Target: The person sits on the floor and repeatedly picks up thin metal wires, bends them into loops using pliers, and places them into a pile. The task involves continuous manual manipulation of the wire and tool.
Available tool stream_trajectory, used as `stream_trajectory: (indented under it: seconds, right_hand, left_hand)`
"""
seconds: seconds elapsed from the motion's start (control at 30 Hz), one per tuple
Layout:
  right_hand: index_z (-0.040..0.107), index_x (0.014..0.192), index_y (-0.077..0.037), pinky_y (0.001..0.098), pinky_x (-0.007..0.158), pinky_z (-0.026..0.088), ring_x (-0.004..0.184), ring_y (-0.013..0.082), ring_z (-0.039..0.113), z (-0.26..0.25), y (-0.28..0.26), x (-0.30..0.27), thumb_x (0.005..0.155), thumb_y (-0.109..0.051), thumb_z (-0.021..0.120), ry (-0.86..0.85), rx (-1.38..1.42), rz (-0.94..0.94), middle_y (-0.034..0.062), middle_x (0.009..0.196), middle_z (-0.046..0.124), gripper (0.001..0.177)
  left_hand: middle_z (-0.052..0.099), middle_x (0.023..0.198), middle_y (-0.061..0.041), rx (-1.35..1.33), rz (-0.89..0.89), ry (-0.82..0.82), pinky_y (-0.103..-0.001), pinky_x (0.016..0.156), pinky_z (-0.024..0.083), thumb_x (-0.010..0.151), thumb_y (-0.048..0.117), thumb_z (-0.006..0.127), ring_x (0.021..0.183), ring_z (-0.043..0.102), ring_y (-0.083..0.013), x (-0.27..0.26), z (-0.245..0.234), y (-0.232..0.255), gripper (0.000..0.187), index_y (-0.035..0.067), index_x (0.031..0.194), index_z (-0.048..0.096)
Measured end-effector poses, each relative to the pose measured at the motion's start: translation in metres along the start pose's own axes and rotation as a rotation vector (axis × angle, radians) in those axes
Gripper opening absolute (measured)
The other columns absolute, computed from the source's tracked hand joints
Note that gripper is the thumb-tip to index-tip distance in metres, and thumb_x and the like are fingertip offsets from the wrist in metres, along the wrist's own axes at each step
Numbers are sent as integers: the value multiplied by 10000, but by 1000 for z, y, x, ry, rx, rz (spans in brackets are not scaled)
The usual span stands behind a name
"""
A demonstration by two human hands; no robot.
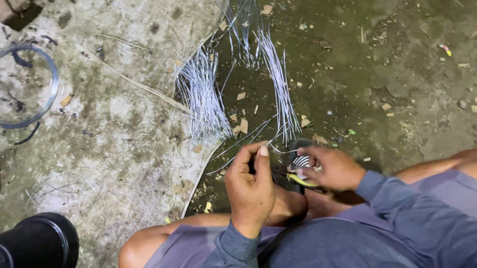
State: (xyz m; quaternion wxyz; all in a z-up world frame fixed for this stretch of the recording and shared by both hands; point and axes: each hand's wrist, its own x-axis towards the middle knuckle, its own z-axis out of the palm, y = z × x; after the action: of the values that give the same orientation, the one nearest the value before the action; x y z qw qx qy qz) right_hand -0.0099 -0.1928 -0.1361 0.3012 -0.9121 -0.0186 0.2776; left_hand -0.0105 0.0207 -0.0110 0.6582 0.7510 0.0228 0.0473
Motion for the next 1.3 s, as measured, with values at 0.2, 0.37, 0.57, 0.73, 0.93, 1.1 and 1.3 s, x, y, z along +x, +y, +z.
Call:
stream_trajectory:
  seconds: [0.2,0.37,0.57,0.73,0.93,1.1,1.3]
  right_hand:
    - [475,1373,-110,422,878,563,1057,330,662,65,24,0,911,-437,686,-153,-572,-83,172,1294,567,605]
    - [485,1372,-42,402,855,585,1197,342,606,97,35,17,943,-284,567,-106,-724,-107,191,1277,590,500]
    - [409,1401,69,439,1054,491,1369,474,435,123,66,45,898,-238,497,146,-957,-317,358,1556,327,596]
    - [270,1491,180,428,1090,421,1445,478,351,136,75,58,893,-254,517,-23,-794,-132,372,1555,276,779]
    - [473,1453,76,395,970,470,1155,323,571,90,69,77,991,-386,679,-322,131,223,223,1265,574,685]
    - [518,1334,-51,419,833,558,916,202,656,14,32,34,861,-108,728,-373,1334,14,75,1053,651,520]
    - [422,1419,-68,411,965,552,1062,250,682,-90,-51,-17,855,27,666,147,1324,-453,125,1161,664,622]
  left_hand:
    - [587,688,51,46,-93,44,-218,515,369,1013,154,610,603,460,-16,4,-3,0,204,-12,1049,723]
    - [551,660,41,78,-123,67,-232,507,361,1016,182,609,591,441,-26,10,-10,2,229,-7,1058,730]
    - [569,671,61,27,-108,68,-228,520,382,1016,194,617,613,458,-16,15,-18,8,233,-4,1068,729]
    - [542,684,68,-10,-43,105,-226,526,365,1023,190,643,621,435,-16,21,-21,13,223,-14,1060,726]
    - [551,685,73,-34,-48,107,-215,520,345,999,180,669,612,425,-12,22,-27,20,216,-7,1062,755]
    - [596,723,82,-112,-40,85,-203,547,368,1006,161,665,646,453,-3,24,-31,20,202,-10,1072,749]
    - [601,738,82,-87,-63,-107,-203,563,386,1014,187,663,662,459,0,26,-16,19,223,-10,1059,757]
